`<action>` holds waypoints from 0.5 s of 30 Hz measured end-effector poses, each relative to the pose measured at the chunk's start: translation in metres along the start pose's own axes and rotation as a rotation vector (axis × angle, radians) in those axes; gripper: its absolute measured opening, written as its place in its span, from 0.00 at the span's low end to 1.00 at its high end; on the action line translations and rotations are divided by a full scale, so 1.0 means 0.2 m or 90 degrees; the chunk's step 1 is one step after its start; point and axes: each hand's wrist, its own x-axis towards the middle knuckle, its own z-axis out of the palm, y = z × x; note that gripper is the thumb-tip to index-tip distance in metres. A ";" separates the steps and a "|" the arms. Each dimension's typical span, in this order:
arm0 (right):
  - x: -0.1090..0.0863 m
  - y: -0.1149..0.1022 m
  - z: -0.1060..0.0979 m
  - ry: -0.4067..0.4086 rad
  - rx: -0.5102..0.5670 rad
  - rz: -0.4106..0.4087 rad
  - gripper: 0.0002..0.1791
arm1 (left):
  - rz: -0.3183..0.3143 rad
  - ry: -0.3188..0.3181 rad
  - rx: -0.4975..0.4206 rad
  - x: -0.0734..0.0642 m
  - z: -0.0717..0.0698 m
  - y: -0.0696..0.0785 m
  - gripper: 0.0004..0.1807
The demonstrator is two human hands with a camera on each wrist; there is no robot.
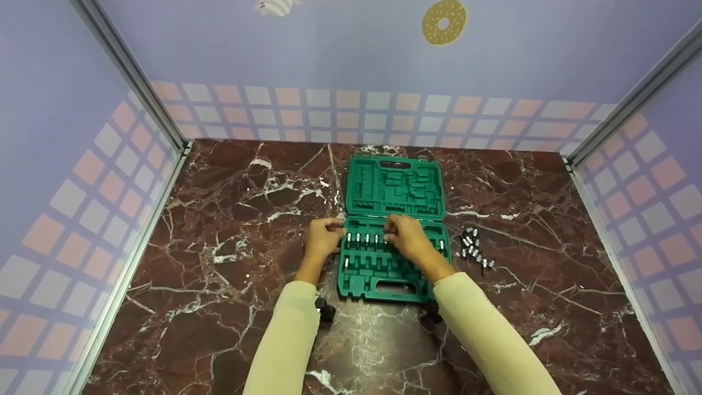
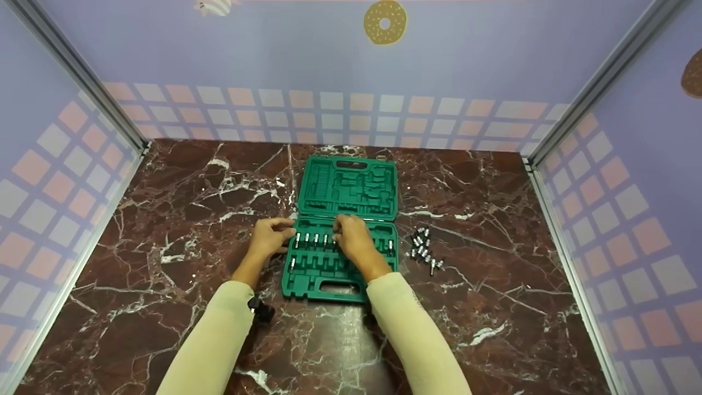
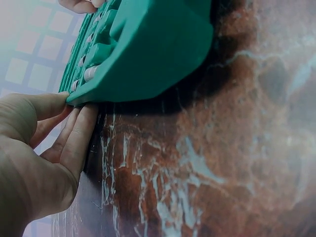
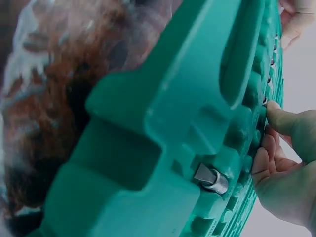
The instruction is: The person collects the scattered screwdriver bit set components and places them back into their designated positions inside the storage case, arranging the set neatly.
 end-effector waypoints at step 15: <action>0.00 0.00 0.00 0.011 -0.013 -0.015 0.05 | 0.001 0.003 0.017 0.00 -0.01 0.01 0.11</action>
